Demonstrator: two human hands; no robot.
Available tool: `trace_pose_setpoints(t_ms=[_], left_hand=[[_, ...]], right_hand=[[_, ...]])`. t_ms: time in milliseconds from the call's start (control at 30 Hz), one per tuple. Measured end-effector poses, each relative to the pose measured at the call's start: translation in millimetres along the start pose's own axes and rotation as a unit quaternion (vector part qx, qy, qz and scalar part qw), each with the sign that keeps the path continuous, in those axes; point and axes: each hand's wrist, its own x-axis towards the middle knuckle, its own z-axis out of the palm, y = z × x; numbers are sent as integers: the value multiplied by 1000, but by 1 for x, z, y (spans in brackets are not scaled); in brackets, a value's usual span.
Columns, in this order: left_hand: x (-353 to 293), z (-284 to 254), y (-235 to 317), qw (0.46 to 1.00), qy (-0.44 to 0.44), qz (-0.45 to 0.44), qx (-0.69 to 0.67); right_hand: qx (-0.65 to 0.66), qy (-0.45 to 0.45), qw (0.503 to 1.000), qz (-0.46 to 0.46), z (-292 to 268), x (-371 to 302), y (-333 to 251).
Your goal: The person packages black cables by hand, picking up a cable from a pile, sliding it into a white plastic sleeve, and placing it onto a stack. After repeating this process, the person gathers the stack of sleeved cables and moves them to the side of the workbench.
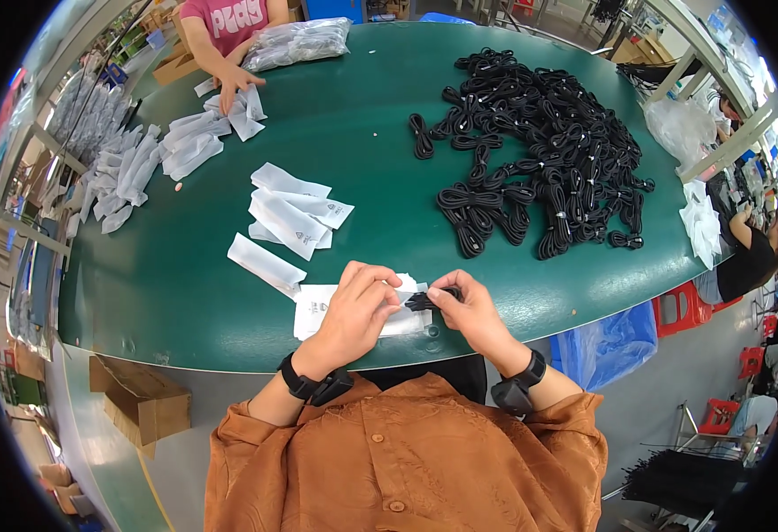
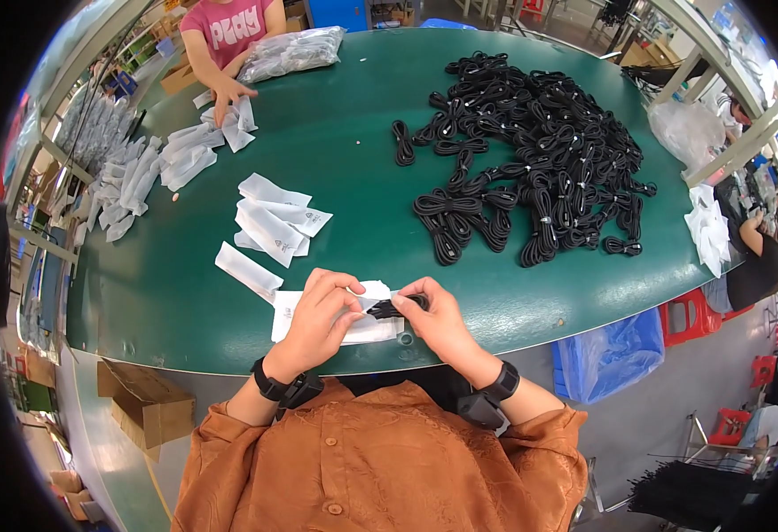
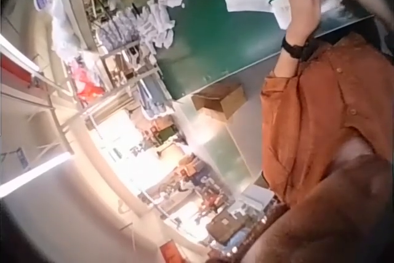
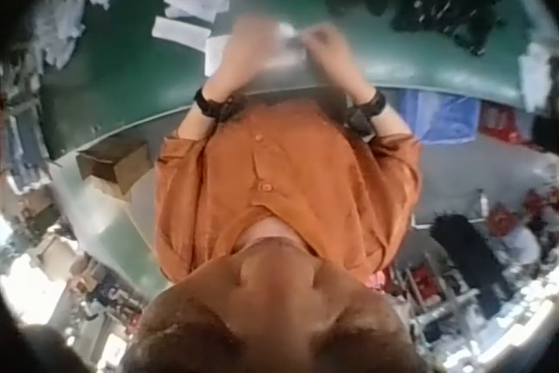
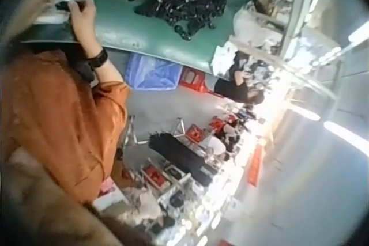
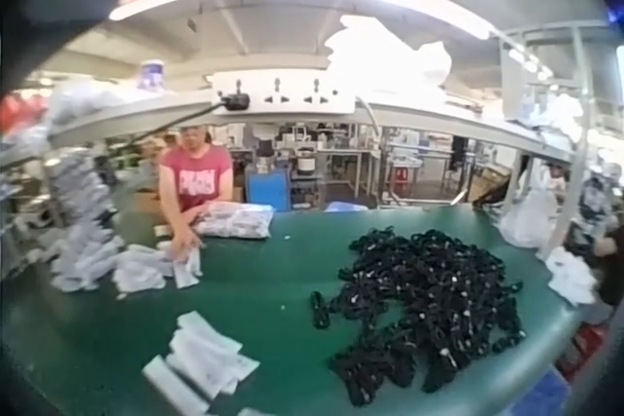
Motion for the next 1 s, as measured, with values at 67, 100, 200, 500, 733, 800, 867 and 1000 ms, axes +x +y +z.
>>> trace_pose_setpoints(t_ms=[67,100,200,500,733,800,867,1000], left_hand=[[1,-2,-1,1000,17,-17,-15],[1,-3,-1,999,26,-25,-23],[4,-9,2,996,31,-54,-67],[-11,-61,-72,775,217,-251,-538],[-18,-58,-64,923,298,-239,-34],[-23,-33,-41,969,153,-191,-29],[-23,-4,-18,987,44,-146,-58],[-27,30,-13,997,-6,-63,36]], right_hand=[[-79,1,984,-158,11,-1,6],[-118,2,965,-235,15,-2,6],[-216,-20,894,-391,16,-3,-11],[-406,166,783,-441,-3,10,-41],[-611,241,660,-365,-50,43,-17],[-611,231,676,-341,-52,45,-11],[-580,251,694,-344,-52,44,-7],[-418,192,848,-263,-54,30,-5]])
